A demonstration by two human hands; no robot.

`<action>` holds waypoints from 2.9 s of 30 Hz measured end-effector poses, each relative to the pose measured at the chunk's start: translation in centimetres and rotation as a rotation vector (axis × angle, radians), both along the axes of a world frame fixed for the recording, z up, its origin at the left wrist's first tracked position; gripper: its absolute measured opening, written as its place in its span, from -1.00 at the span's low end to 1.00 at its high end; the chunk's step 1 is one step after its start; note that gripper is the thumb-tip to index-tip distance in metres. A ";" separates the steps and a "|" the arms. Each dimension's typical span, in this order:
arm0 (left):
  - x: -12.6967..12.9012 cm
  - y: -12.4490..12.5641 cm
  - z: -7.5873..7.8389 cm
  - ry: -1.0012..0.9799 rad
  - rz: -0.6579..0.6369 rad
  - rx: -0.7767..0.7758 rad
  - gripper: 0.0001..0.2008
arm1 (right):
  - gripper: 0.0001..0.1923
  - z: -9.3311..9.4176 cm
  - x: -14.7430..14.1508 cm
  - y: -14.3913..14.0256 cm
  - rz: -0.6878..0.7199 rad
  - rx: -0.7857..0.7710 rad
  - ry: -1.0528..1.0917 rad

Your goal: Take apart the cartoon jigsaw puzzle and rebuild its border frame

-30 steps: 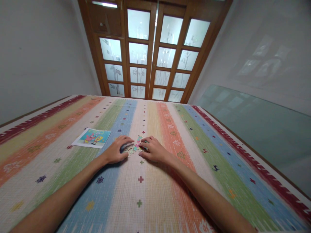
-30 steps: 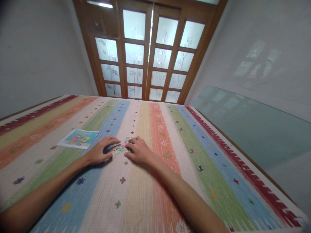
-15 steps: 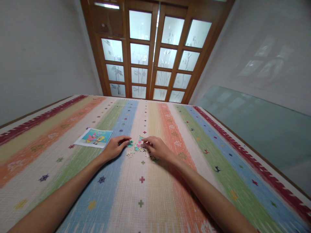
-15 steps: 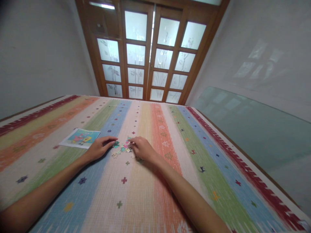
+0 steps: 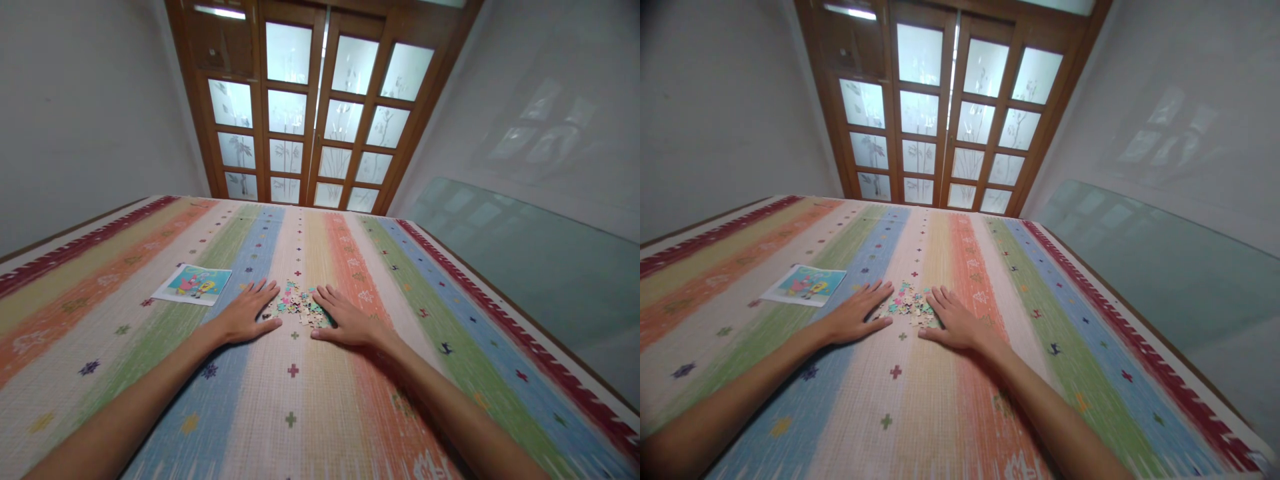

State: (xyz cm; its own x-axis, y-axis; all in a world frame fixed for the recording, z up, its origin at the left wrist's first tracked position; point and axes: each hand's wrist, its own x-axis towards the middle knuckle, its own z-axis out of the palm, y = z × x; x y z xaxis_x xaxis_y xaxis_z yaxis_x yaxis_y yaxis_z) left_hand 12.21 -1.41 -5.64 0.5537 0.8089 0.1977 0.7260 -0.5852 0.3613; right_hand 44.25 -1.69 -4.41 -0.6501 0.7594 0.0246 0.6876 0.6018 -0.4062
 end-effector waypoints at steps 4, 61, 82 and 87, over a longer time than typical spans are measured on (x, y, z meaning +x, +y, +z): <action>1.7 -0.2 -0.5 0.004 -0.016 -0.015 -0.37 | -0.17 -1.1 -0.9 -0.7 0.018 0.080 0.042; 4.4 1.6 -0.3 -0.424 -0.024 0.061 -0.70 | -0.39 -0.8 -0.5 0.8 -0.036 0.044 0.494; 3.5 2.5 -0.1 -0.802 0.071 -0.204 -0.65 | -0.63 -1.6 -3.5 0.5 -0.048 0.049 0.569; 3.1 3.0 -0.3 -1.007 0.051 -0.382 -0.53 | -0.52 -1.2 -4.2 0.3 -0.044 0.032 0.610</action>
